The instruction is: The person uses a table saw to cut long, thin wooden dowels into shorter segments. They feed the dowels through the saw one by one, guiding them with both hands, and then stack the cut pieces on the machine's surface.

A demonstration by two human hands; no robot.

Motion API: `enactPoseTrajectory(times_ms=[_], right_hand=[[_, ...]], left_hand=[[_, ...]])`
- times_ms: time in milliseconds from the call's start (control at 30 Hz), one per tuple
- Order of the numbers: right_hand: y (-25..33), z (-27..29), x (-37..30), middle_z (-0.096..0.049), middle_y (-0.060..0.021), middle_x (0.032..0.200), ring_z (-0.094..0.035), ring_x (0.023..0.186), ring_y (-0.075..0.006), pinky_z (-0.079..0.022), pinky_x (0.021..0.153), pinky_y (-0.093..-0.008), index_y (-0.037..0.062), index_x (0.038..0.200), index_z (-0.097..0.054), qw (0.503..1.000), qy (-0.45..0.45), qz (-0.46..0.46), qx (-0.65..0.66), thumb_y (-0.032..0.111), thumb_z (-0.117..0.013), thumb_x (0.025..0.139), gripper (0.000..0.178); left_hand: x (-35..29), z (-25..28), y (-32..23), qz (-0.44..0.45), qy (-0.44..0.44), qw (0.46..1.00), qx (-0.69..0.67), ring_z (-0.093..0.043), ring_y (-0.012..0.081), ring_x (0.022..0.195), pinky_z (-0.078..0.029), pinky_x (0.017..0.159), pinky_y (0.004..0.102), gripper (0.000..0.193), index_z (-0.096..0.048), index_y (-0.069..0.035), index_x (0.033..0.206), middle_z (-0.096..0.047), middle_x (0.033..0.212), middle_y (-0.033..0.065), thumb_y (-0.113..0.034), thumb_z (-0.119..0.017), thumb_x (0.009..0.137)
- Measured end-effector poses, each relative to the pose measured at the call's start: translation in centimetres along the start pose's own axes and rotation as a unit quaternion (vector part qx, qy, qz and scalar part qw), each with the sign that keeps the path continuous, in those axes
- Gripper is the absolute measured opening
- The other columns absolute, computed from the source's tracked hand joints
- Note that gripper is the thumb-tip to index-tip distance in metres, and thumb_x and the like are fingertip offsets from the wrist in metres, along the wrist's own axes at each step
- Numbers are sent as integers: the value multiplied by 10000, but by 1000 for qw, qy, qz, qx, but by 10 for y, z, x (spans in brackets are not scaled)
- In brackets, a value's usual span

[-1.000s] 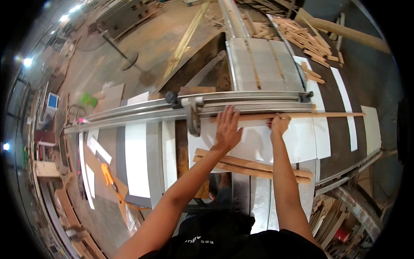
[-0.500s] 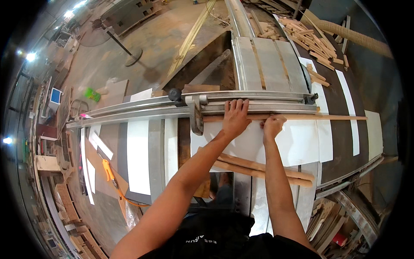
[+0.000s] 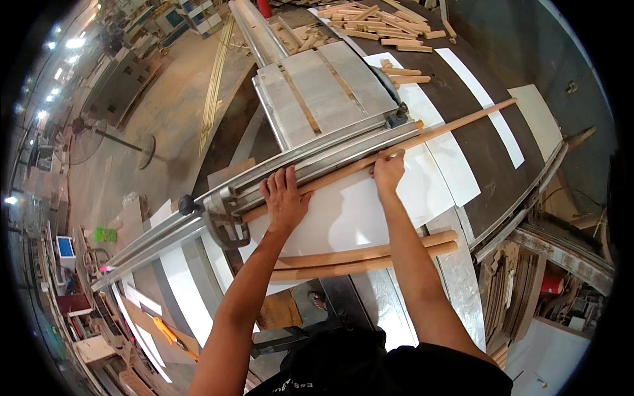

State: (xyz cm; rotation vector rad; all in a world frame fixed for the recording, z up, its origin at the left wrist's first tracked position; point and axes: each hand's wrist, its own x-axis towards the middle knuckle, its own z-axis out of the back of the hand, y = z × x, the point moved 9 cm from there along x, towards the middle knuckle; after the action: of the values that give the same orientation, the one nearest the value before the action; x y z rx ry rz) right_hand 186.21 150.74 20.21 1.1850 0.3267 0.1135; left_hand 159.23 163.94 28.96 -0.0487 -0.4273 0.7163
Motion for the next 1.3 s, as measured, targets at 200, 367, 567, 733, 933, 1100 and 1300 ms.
enactPoseTrajectory(times_ms=[200,367,567,733,933,1100,1300], right_hand=[[-20,-7,12,-688,-309,801,-694,760,-466,-559,719,-501,-224,1432,-282,997,-41,35,-53,179,-598,927,720],[7,-5,-2,-680,-295,771,-701,738,-434,-554,656,-495,-217,1391,-326,993,-36,67,-85,166,-616,928,667],[13,18,-2,-693,-271,773,-711,748,-418,-560,697,-474,-201,1402,-397,992,-22,95,-85,203,-697,890,717],[-7,86,69,-691,-125,711,-637,586,-238,-522,608,-386,78,1216,-724,972,-24,191,-134,179,-696,907,326],[32,166,199,-613,-162,1334,-618,1193,-332,-522,954,-441,106,1312,-671,882,1,343,-323,236,-724,891,444],[33,166,238,-523,-154,1494,-483,1389,-318,-443,1113,-432,98,1364,-634,823,169,334,-427,316,-761,866,558],[44,158,235,-666,-133,1236,-646,1122,-318,-522,968,-393,4,1201,-694,835,175,360,-377,183,-783,838,414]], left_hand=[[42,-26,-53,-46,70,996,-6,-476,344,1192,-344,1015,496,860,-475,5,1383,-514,1248,162,-419,-835,726],[84,-55,-118,-107,22,993,41,-523,276,1036,-384,855,433,838,-534,17,1326,-555,1106,104,-477,-823,713],[88,-62,-134,-133,-27,991,5,-556,294,973,-411,825,412,839,-571,38,1273,-588,1093,130,-479,-849,673],[88,-63,-132,-124,2,992,14,-560,291,987,-410,851,412,860,-562,53,1290,-603,1126,141,-520,-834,709],[89,-71,-132,-97,41,994,22,-546,282,1033,-405,903,409,862,-553,39,1311,-593,1147,127,-537,-819,727],[89,-74,-130,-88,60,993,41,-540,279,1074,-395,943,404,866,-542,33,1327,-583,1144,125,-562,-798,752],[90,-75,-131,-77,76,993,42,-524,277,1117,-386,982,419,863,-528,30,1339,-566,1179,124,-556,-795,766]])
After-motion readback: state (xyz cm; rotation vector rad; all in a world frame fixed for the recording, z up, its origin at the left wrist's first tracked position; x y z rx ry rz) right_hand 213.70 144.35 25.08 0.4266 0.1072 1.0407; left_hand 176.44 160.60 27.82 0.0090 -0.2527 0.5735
